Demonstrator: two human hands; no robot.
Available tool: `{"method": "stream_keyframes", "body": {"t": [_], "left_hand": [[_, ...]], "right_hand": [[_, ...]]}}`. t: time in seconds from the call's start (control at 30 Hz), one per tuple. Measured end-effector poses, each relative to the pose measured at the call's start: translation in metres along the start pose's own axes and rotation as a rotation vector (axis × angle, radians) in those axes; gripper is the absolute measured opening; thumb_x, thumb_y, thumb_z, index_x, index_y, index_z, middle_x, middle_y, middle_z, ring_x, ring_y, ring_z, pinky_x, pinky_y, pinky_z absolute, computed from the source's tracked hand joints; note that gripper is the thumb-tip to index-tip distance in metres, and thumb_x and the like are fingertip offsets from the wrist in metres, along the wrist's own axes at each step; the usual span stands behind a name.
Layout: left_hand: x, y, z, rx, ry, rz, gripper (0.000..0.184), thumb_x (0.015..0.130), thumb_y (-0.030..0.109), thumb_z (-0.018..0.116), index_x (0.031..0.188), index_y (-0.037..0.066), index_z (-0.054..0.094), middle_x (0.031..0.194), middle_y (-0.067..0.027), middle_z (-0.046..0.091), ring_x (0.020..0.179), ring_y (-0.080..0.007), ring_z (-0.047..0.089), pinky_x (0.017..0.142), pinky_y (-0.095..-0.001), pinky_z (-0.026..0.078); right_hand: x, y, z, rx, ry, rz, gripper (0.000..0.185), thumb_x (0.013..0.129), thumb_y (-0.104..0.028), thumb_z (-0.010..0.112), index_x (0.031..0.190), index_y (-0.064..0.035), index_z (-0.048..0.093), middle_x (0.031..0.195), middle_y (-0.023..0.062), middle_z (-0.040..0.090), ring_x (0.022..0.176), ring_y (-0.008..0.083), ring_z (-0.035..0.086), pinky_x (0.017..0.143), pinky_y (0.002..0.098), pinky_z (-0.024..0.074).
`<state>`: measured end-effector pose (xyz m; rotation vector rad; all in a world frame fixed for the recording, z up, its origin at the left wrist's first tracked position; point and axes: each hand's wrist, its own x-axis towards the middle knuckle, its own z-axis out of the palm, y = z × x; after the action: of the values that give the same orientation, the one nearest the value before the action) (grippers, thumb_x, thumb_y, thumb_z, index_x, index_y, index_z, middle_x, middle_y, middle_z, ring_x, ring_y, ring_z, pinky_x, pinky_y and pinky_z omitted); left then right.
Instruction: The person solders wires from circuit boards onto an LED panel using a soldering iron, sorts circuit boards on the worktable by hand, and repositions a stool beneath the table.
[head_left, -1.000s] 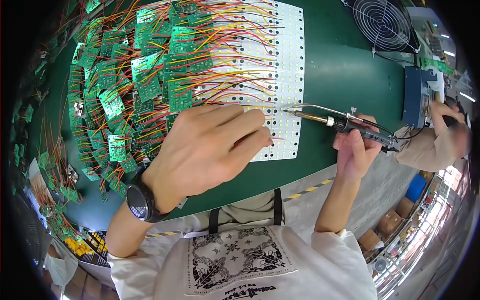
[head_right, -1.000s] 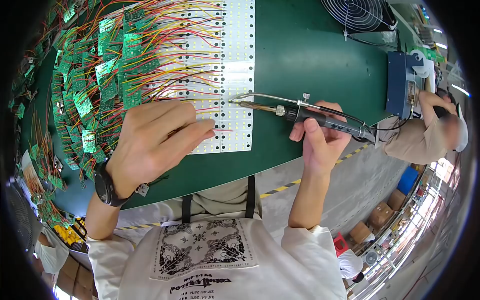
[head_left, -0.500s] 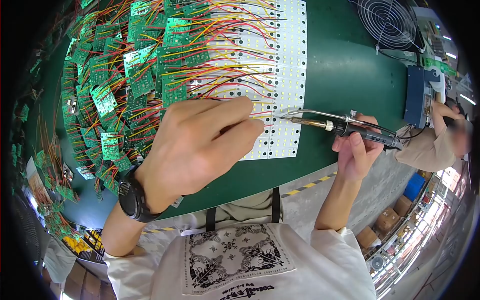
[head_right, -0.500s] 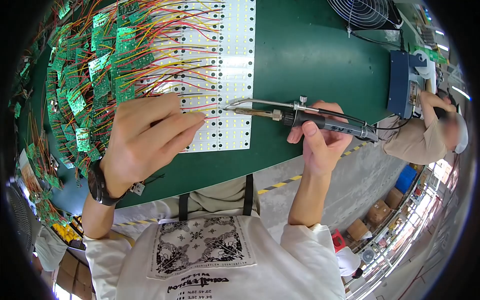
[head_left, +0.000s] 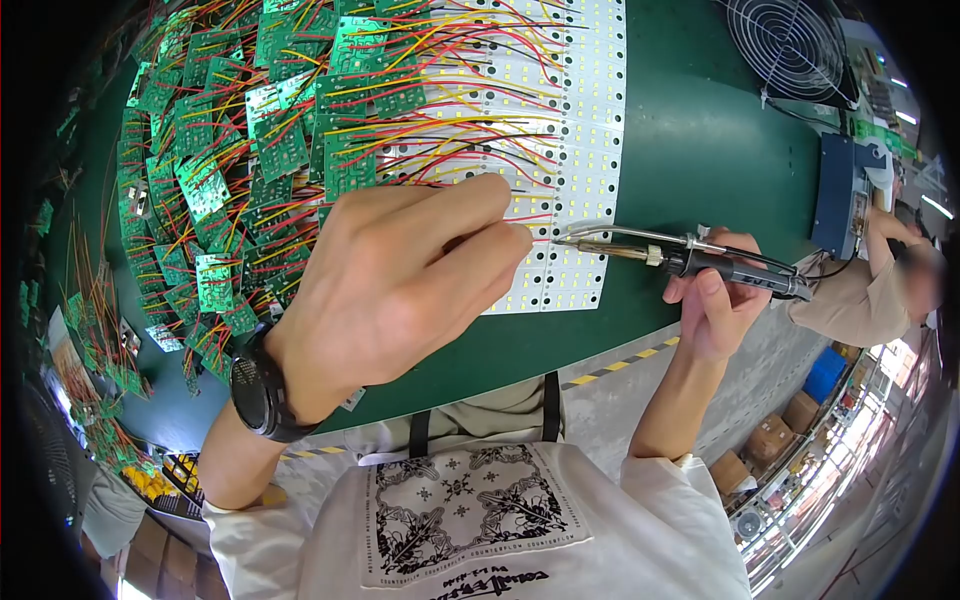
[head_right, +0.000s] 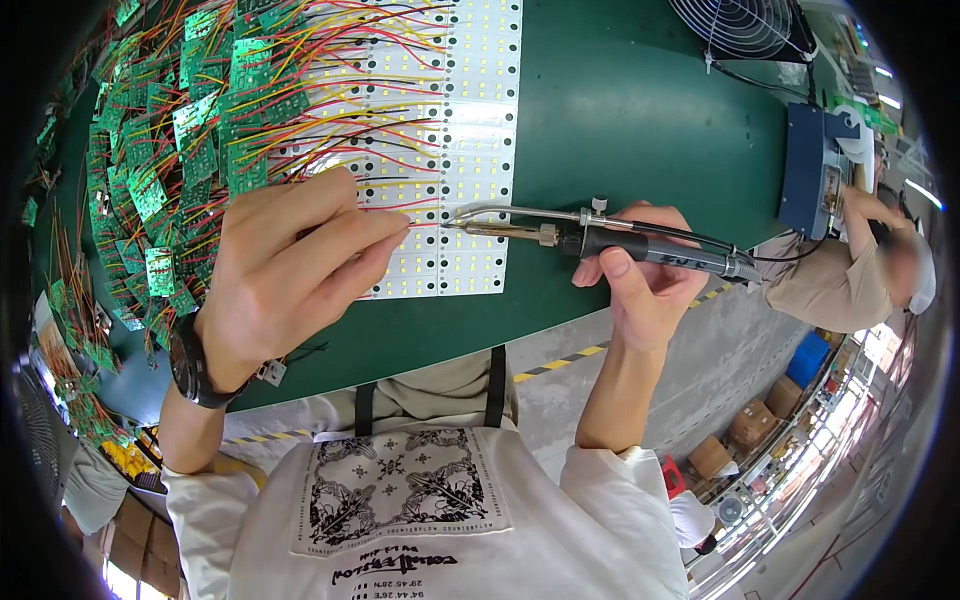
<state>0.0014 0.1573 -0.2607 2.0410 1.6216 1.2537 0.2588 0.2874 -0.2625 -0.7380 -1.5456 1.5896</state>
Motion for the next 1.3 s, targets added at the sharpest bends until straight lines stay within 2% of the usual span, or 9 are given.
{"method": "stream_keyframes", "body": {"t": [0.6,0.9,1.1,1.17,1.3], "left_hand": [[-0.004,-0.004,0.0,0.005,-0.027,0.009,0.019,0.066,-0.001,0.074,0.082,0.001,0.064,0.067,-0.0052,0.049,0.049,-0.0175,0.049,0.041,-0.0301,0.035],[-0.005,-0.004,-0.002,0.016,-0.04,0.008,0.018,0.067,0.001,0.074,0.082,0.001,0.064,0.068,-0.0053,0.049,0.05,-0.0182,0.049,0.043,-0.0311,0.037],[-0.002,-0.001,-0.003,0.006,-0.041,-0.009,0.015,0.069,0.002,0.073,0.082,0.002,0.064,0.069,-0.0056,0.051,0.052,-0.0207,0.051,0.045,-0.0322,0.039],[-0.002,0.001,-0.003,0.024,-0.024,-0.008,0.014,0.07,0.003,0.073,0.081,0.002,0.064,0.069,-0.0054,0.051,0.053,-0.0213,0.052,0.046,-0.0327,0.04],[0.001,0.009,-0.007,0.029,0.001,-0.041,0.009,0.073,0.007,0.071,0.078,0.005,0.064,0.068,-0.005,0.05,0.055,-0.0226,0.054,0.048,-0.0341,0.043]], "right_hand": [[-0.001,0.001,-0.001,-0.045,0.003,0.013,0.029,0.078,-0.006,0.072,0.096,0.0099,0.055,0.072,0.0131,0.059,0.05,0.0186,0.06,0.041,0.0248,0.0487],[0.001,0.003,-0.004,0.024,-0.007,-0.042,0.03,0.081,-0.006,0.068,0.101,0.0111,0.053,0.077,0.0164,0.059,0.048,0.0194,0.058,0.042,0.0272,0.0483],[0.002,0.005,-0.002,0.051,0.073,-0.103,0.028,0.084,-0.004,0.065,0.104,0.01,0.054,0.079,0.0156,0.06,0.051,0.0183,0.057,0.044,0.0277,0.0486],[0.002,0.003,0.002,0.041,0.199,-0.058,0.027,0.084,-0.004,0.065,0.105,0.0086,0.054,0.077,0.0145,0.06,0.053,0.0175,0.057,0.044,0.0263,0.0475],[0.004,0.0,0.007,0.005,0.225,0.002,0.024,0.086,-0.003,0.063,0.106,0.0067,0.055,0.073,0.0124,0.062,0.054,0.0164,0.057,0.046,0.0242,0.0433]]}}
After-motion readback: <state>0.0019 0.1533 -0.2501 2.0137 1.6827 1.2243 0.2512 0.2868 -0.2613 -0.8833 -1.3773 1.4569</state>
